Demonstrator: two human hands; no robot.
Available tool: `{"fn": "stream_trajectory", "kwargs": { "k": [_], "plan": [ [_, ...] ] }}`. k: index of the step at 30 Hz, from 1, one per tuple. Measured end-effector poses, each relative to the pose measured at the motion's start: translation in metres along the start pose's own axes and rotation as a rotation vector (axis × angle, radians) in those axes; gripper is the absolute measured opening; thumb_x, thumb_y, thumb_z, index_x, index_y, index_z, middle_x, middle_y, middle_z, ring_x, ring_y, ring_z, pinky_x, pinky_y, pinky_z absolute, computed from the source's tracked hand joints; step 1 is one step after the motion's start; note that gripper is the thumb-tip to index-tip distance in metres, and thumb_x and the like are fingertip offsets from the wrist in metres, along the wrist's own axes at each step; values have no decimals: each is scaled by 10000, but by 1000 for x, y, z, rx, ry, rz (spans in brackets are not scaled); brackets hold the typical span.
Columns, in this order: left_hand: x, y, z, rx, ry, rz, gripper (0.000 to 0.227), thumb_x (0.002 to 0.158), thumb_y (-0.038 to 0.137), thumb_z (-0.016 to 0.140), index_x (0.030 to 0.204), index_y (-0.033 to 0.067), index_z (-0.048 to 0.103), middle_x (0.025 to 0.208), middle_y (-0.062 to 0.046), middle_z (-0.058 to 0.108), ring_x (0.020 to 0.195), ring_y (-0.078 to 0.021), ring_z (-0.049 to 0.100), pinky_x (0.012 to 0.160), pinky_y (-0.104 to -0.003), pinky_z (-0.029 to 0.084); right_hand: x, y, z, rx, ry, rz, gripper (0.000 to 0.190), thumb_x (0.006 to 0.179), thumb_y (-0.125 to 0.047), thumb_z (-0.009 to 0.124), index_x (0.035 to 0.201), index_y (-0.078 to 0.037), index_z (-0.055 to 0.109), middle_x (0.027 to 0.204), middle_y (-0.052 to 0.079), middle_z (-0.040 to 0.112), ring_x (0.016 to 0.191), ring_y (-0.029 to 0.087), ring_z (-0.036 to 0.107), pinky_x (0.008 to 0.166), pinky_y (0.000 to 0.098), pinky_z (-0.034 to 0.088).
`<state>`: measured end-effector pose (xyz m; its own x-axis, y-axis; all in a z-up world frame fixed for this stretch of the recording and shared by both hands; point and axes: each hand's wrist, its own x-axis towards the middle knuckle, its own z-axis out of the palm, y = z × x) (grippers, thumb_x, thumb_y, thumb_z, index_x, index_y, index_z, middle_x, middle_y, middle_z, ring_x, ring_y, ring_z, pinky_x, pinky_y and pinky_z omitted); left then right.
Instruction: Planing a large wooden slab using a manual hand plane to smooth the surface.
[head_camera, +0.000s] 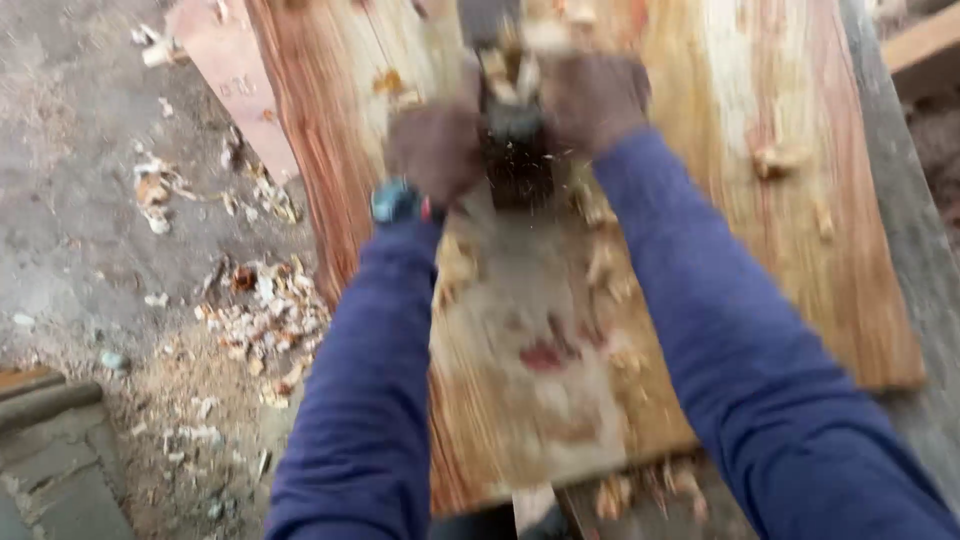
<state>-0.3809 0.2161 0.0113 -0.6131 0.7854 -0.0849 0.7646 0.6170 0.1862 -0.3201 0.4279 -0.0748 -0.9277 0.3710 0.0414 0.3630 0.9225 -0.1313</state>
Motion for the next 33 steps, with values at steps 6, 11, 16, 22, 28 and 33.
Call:
{"fn": "stream_trajectory", "kwargs": {
  "k": [6,11,16,22,28,33],
  "plan": [
    [75,-42,-9,2,123,-74,915,804,544,804,1450,46,390,851,-161,736,756,-366,720,671,-495,548,67,-30,-55,204,198,-143,389,905,-401,684,1265,-262,735,823,205,724,730,391,709,636,516,531],
    [-21,-14,33,28,50,-100,422,795,545,777,904,138,770,776,-165,719,715,-373,704,639,-504,547,-48,-41,-57,224,139,-159,530,825,-293,608,1348,-226,663,739,200,723,636,406,695,572,531,516],
    [-240,88,49,-186,307,57,588,832,145,654,1384,20,495,789,-164,677,684,-366,676,555,-475,517,-289,-70,-74,120,92,-105,605,848,-224,523,1446,-195,608,666,165,684,586,347,672,525,501,513],
    [-469,181,128,-34,129,-33,730,712,216,669,1396,-15,559,632,-58,620,532,-230,592,477,-408,452,-543,-89,-62,425,-48,-74,660,835,-242,520,1457,-21,503,576,58,635,491,265,579,564,491,458],
    [-330,138,76,192,-34,-23,687,778,189,638,1451,87,542,646,-47,643,511,-223,651,475,-423,556,-439,-69,-27,305,-137,-28,531,873,-328,584,1370,-142,616,699,109,670,588,304,634,572,468,487],
    [46,-37,2,19,138,86,372,820,482,782,817,110,786,759,-183,733,677,-378,706,581,-502,542,22,-15,-25,199,329,-212,308,909,-201,641,1192,-207,762,833,171,717,745,369,706,642,470,536]
  ]
}}
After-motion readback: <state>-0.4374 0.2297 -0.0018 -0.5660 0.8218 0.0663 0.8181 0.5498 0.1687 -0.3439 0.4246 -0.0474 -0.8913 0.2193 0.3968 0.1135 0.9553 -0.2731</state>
